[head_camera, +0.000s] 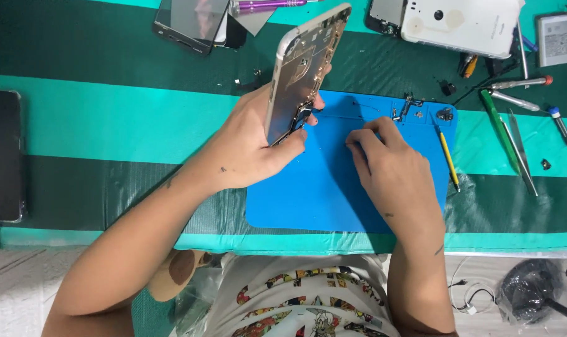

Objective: Disassembling and repairing the internal components of a mobile phone using precision tools on a repair mat.

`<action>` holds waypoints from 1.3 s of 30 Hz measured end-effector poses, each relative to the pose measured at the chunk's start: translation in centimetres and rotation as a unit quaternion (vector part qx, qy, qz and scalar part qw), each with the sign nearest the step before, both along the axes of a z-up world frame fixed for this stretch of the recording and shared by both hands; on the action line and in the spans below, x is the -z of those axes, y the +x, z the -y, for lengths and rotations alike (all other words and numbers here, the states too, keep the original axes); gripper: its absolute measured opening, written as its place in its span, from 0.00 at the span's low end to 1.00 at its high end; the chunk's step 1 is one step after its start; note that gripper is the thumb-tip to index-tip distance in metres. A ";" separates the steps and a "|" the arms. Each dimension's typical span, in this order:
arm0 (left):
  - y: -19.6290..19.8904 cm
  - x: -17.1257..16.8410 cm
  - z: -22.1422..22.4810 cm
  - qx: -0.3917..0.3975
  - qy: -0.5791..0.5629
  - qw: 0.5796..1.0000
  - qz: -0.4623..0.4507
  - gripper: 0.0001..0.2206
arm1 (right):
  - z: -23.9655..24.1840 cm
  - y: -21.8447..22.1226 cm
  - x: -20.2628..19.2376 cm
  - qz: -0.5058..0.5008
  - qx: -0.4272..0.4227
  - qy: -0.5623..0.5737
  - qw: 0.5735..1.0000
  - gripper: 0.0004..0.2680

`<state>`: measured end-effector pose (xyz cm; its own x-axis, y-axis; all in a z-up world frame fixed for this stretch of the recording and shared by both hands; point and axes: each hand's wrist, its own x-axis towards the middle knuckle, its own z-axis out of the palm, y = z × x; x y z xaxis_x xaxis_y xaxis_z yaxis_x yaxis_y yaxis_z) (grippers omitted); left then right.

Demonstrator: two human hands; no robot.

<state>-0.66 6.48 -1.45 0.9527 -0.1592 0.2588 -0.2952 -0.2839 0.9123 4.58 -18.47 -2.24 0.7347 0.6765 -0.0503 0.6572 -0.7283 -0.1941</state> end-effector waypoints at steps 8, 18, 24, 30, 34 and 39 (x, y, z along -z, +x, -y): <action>0.0 0.1 -0.3 -0.005 0.007 1.000 -0.006 0.12 | -0.2 0.2 -1.0 -0.036 -0.008 0.029 0.999 0.04; 0.1 -0.2 -0.2 -0.010 -0.008 0.999 -0.040 0.13 | -0.3 0.1 -0.1 0.004 0.001 0.018 1.000 0.02; -0.1 -1.0 0.3 0.005 -0.076 0.989 -0.129 0.21 | -1.0 -0.1 0.3 0.003 0.007 -0.082 0.997 0.05; -0.1 -1.4 0.7 0.001 -0.070 0.986 -0.151 0.21 | -1.4 -0.6 1.3 0.150 -0.044 -0.126 0.980 0.06; 0.1 -1.7 0.9 0.000 -0.052 0.992 -0.118 0.16 | -2.1 0.4 1.7 0.081 -0.056 -0.109 0.989 0.07; 0.0 -0.7 0.4 -0.003 -0.101 0.988 -0.117 0.25 | -1.8 3.3 2.5 -0.089 -0.091 -0.064 0.990 0.04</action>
<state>-0.69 6.07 -0.75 0.9910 -0.1209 0.0576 -0.0687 -0.0898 0.9936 7.90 -16.66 -4.72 0.5737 0.7762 -0.2613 0.7432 -0.6275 -0.2321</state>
